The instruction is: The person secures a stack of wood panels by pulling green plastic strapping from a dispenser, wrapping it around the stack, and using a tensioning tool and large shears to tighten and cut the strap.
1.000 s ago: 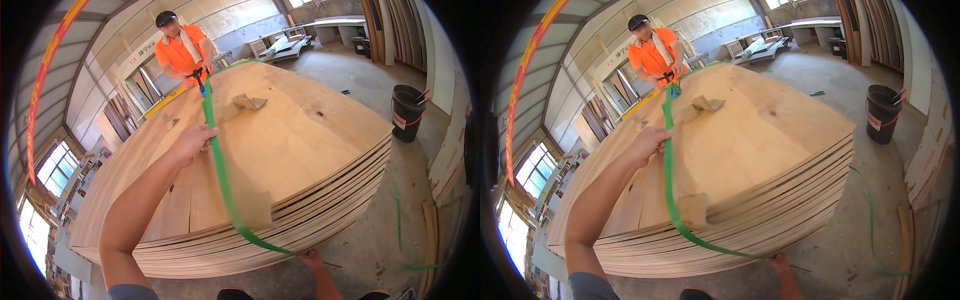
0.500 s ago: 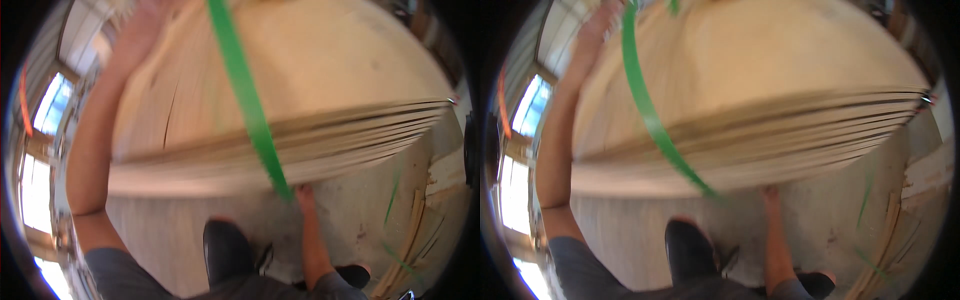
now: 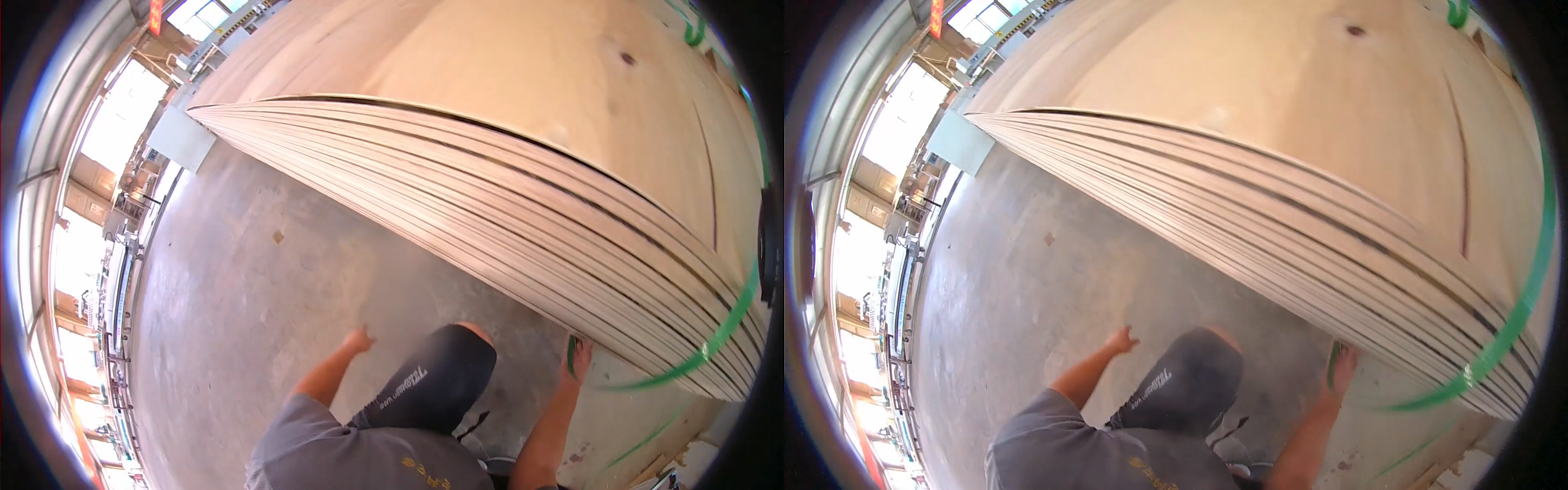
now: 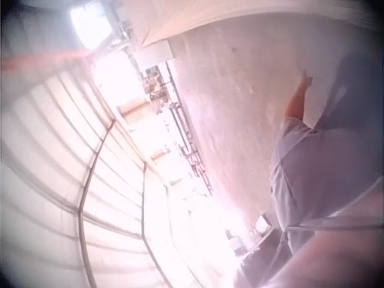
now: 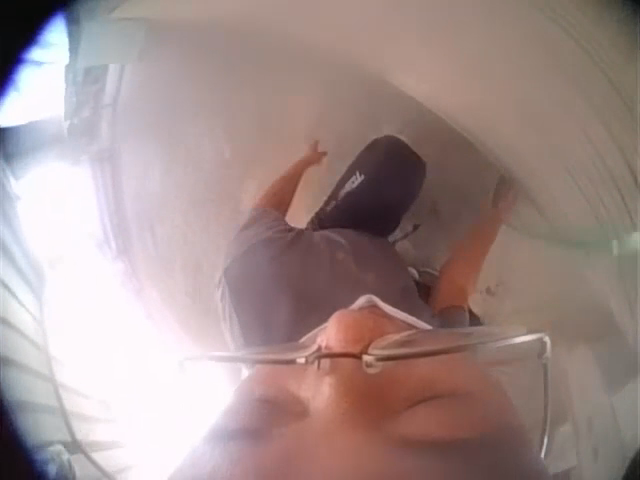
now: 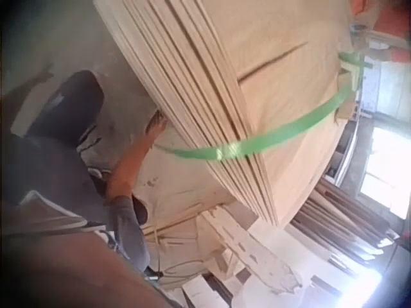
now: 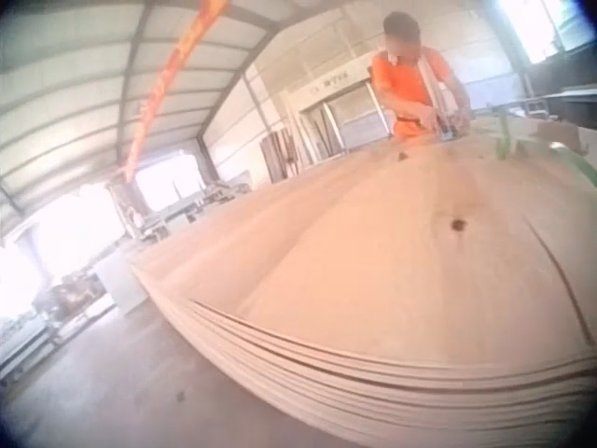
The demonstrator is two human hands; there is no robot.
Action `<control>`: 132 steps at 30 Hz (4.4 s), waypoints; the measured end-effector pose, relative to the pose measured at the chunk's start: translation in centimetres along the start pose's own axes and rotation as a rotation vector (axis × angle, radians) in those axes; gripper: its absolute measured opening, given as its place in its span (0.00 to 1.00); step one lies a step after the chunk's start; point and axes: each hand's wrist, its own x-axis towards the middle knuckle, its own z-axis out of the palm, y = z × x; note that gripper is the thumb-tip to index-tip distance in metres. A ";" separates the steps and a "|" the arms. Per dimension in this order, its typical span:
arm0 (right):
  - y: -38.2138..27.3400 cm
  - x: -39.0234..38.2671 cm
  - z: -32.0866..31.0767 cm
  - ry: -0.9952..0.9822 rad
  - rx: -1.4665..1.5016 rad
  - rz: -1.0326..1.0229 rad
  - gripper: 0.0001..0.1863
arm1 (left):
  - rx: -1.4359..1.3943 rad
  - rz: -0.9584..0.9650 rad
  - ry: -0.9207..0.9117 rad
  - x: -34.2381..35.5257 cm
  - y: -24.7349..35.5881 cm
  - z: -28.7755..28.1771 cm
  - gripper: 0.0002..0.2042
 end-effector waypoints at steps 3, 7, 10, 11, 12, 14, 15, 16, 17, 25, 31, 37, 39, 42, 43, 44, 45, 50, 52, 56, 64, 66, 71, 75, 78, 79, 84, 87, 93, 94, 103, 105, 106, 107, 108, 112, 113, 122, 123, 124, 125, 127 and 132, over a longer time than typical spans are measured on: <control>-2.8 0.6 -1.6 -0.023 -0.315 -0.132 0.18 | -0.086 0.021 -0.104 -0.2 4.1 5.8 0.44; -4.3 2.1 -2.9 -0.221 -1.700 -0.632 0.19 | -0.009 0.278 0.544 -0.8 7.2 0.3 0.30; -13.9 2.5 -15.9 -0.560 0.029 -0.210 0.26 | -0.953 0.761 0.483 -9.0 26.9 -12.2 0.11; -10.0 2.4 -14.8 -0.091 0.250 -0.187 0.27 | -0.923 0.810 0.291 -13.5 26.0 -17.1 0.09; -4.5 1.4 -7.4 -0.185 0.275 -0.050 0.26 | -0.577 1.088 0.399 -21.0 24.2 -23.8 0.06; -4.6 -0.1 -1.2 -0.256 -0.116 -0.122 0.26 | -0.386 1.736 0.384 -36.1 28.8 -33.8 0.02; -6.7 0.6 -5.8 -0.144 -0.592 -0.282 0.26 | -0.226 2.070 0.000 -39.1 31.4 -38.4 0.12; -8.2 0.5 -8.2 0.001 -0.974 -0.376 0.26 | -0.373 2.217 0.137 -39.4 32.3 -40.0 0.06; -9.9 0.3 -10.7 0.027 -0.966 -0.422 0.26 | -0.540 2.342 0.275 -39.7 33.2 -40.8 0.01; -5.7 -0.6 -3.3 -0.250 -0.052 -0.105 0.20 | 0.484 1.688 1.035 -52.2 61.1 -52.4 0.16; -3.4 1.2 -2.2 -0.238 0.190 -0.093 0.16 | 0.482 1.855 1.061 -47.7 76.2 -52.3 0.22; -1.9 2.2 -4.0 -0.061 0.329 0.009 0.15 | 0.958 1.714 0.940 -47.9 80.9 -51.3 0.19; -1.0 2.0 -0.5 0.010 0.343 0.073 0.15 | 0.593 1.670 0.535 -49.0 76.6 -53.1 0.18; -0.7 3.8 -15.1 0.049 -0.467 -0.363 0.16 | 0.239 1.667 -0.108 -55.7 75.4 -49.6 0.17; -1.4 3.3 -23.9 0.177 -0.833 -0.598 0.18 | 0.254 1.677 -0.315 -56.0 76.5 -48.1 0.18; 0.2 4.9 -17.9 0.119 -1.016 -0.475 0.17 | 0.220 1.577 -0.225 -54.9 72.3 -49.9 0.18; 1.6 5.4 -11.9 0.034 -1.226 -0.361 0.17 | 0.172 1.520 -0.221 -54.2 68.3 -51.4 0.19; -1.3 5.1 -12.3 -0.101 -0.191 -0.073 0.15 | 0.284 1.483 -0.428 -52.4 65.2 -49.4 0.22; -0.7 3.6 -7.0 -0.303 -0.337 -0.142 0.13 | 0.348 1.415 -0.257 -51.2 63.4 -51.3 0.22; -1.8 2.2 -9.4 -0.092 -0.878 -0.459 0.12 | 0.671 1.593 0.174 -51.0 63.5 -49.7 0.21; -3.0 1.6 -7.1 -0.028 -0.651 -0.266 0.10 | 0.630 1.827 0.154 -52.0 58.7 -47.7 0.18; -2.5 1.3 -6.6 -0.036 -0.539 -0.243 0.10 | 0.654 1.845 0.180 -51.4 57.7 -48.1 0.18; -2.3 1.7 -6.2 -0.033 0.315 -0.006 0.11 | 0.416 1.450 0.795 -50.2 53.3 -48.7 0.26; -2.2 3.0 -7.9 -0.154 0.218 0.017 0.15 | 0.379 1.493 0.304 -46.5 51.9 -47.5 0.31; -1.3 3.9 -9.0 -0.101 -0.044 -0.200 0.10 | 0.160 1.677 0.052 -47.1 52.5 -44.2 0.34; -0.7 3.9 -8.8 0.005 -0.291 -0.422 0.04 | 0.039 1.642 0.032 -47.5 52.4 -43.3 0.31; -1.6 3.4 -9.2 0.062 -0.332 -0.451 0.02 | 0.001 1.693 0.290 -49.5 50.6 -41.0 0.26; -2.0 2.2 -5.6 0.013 -0.027 -0.236 0.01 | -0.008 1.732 0.418 -48.9 48.9 -39.5 0.24; -4.5 -0.4 -1.9 -0.136 0.269 0.027 0.02 | 0.017 1.801 0.937 -48.7 48.1 -37.7 0.27; -4.3 -0.4 -1.2 -0.064 0.253 0.010 0.03 | 0.031 1.819 0.939 -48.2 47.9 -37.7 0.28; -1.3 2.6 -7.0 -0.069 0.108 -0.041 0.17 | -0.099 1.905 0.885 -47.5 49.3 -36.3 0.29; -0.6 2.3 -6.5 0.001 -0.049 -0.033 0.19 | -0.186 1.900 0.887 -47.4 48.7 -36.1 0.30; -0.6 2.0 -5.7 0.078 -0.205 -0.031 0.21 | -0.169 1.856 0.914 -47.7 48.3 -36.1 0.31; 0.3 2.2 -5.8 0.072 -0.208 -0.025 0.21 | -0.151 1.809 0.938 -47.8 47.8 -36.0 0.32; -0.4 2.5 -10.7 0.012 -0.786 -0.277 0.23 | -0.182 1.859 0.895 -48.3 48.8 -35.5 0.32; 1.3 0.7 -11.0 -0.091 -1.123 -0.481 0.26 | 0.042 1.897 0.962 -48.3 49.8 -35.3 0.31; 1.1 1.2 -10.1 -0.050 -1.038 -0.471 0.26 | 0.068 1.916 0.970 -48.5 50.5 -35.1 0.32; -1.8 -1.8 0.3 -0.371 -0.017 -0.052 0.29 | 0.057 1.989 0.950 -46.7 50.7 -36.8 0.30; -3.0 -3.7 1.7 -0.177 -0.040 0.025 0.30 | 0.050 1.992 0.938 -46.8 50.7 -36.6 0.30; -2.8 -4.0 1.4 -0.171 -0.041 0.026 0.30 | 0.067 2.001 0.959 -46.9 50.7 -36.5 0.30; -2.6 -4.1 1.5 -0.124 -0.024 0.005 0.29 | 0.089 2.007 0.985 -46.9 50.6 -36.5 0.31; -3.1 -4.0 0.6 -0.072 -0.017 -0.033 0.28 | 0.060 2.011 0.989 -47.1 50.5 -36.1 0.31; -2.4 -3.1 1.2 0.010 -0.199 -0.154 0.12 | -0.090 2.163 0.892 -45.9 50.8 -35.6 0.34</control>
